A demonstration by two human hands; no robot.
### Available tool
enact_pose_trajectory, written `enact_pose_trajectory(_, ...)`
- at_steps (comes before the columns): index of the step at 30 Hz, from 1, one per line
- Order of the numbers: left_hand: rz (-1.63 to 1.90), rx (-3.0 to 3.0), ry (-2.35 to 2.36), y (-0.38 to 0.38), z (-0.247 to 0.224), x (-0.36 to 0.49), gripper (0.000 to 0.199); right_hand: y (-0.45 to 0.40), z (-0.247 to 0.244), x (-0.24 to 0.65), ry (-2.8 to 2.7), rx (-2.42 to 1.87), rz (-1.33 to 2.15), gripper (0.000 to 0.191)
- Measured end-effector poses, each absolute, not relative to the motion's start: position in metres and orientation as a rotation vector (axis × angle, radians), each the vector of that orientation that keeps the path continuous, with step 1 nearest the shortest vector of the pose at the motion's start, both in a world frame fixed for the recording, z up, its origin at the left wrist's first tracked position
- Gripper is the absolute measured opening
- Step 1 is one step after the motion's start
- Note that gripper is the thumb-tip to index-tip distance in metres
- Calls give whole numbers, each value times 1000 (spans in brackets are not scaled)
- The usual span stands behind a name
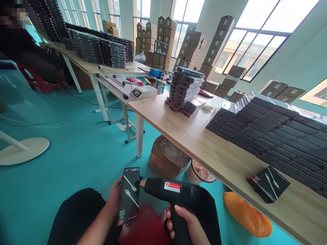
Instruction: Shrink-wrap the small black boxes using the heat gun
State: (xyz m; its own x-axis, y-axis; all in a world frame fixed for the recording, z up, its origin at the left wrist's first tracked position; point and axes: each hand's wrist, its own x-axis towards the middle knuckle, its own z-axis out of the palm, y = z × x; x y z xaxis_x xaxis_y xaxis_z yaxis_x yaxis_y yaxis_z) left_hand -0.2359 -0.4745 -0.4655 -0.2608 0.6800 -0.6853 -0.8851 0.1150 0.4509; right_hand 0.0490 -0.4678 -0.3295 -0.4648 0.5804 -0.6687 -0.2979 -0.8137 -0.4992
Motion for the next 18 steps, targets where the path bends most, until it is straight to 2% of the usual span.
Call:
enact_pose_trajectory(6,1389,-268,998,-465,-467,-230,17,-456,-323,43,-394,-1241,2215,52)
enact_pose_trajectory(11,1355,-186,1025,-467,-468,-227,27,-450,-320,35,-431,-1271,2179,49)
enact_pose_trajectory(14,1365,-163,1026,-471,-465,-226,26,-454,-310,29,-744,-1259,2174,41)
enact_pose_trajectory(18,1501,-179,1015,-471,-455,-227,23,-461,-287,19,-1344,-1328,2249,19)
